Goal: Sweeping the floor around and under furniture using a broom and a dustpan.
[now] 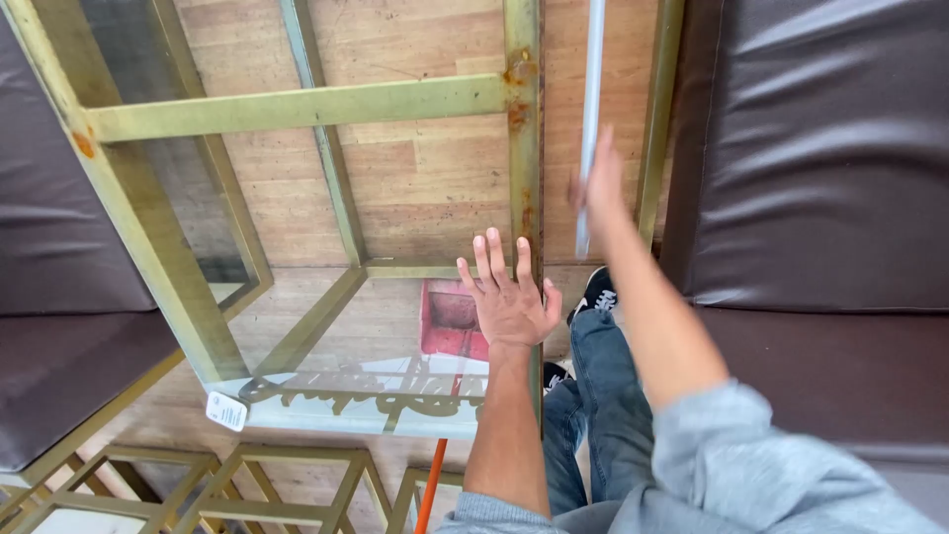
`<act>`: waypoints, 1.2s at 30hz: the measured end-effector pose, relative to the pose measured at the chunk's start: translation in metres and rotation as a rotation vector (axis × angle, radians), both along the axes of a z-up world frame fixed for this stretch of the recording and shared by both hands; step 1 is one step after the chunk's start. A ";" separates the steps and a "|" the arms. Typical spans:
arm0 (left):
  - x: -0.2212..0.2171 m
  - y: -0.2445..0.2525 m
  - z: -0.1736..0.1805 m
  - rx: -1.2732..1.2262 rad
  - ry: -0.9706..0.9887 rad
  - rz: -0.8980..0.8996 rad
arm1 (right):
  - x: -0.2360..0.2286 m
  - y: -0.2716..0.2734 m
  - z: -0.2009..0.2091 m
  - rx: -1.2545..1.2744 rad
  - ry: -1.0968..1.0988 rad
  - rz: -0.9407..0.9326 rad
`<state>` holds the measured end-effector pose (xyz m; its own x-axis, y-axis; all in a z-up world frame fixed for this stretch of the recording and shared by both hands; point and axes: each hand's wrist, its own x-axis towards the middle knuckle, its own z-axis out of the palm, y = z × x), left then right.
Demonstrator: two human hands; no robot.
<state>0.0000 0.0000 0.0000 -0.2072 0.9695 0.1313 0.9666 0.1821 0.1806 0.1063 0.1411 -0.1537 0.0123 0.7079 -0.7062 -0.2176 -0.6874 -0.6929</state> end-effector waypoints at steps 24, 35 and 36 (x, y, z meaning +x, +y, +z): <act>-0.003 -0.007 0.004 -0.142 -0.055 -0.012 | 0.104 -0.307 0.193 -0.726 -0.690 0.632; -0.005 -0.005 0.004 -0.088 -0.030 -0.023 | 0.091 -0.261 0.179 -0.378 0.156 -0.050; -0.003 -0.002 0.001 -0.042 0.001 -0.023 | 0.084 -0.235 0.168 -0.211 0.332 -0.113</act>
<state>-0.0035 -0.0022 0.0010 -0.1848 0.9786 0.0902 0.9707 0.1674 0.1723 0.1905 -0.0935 0.0141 -0.1719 0.5543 -0.8143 -0.4879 -0.7661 -0.4185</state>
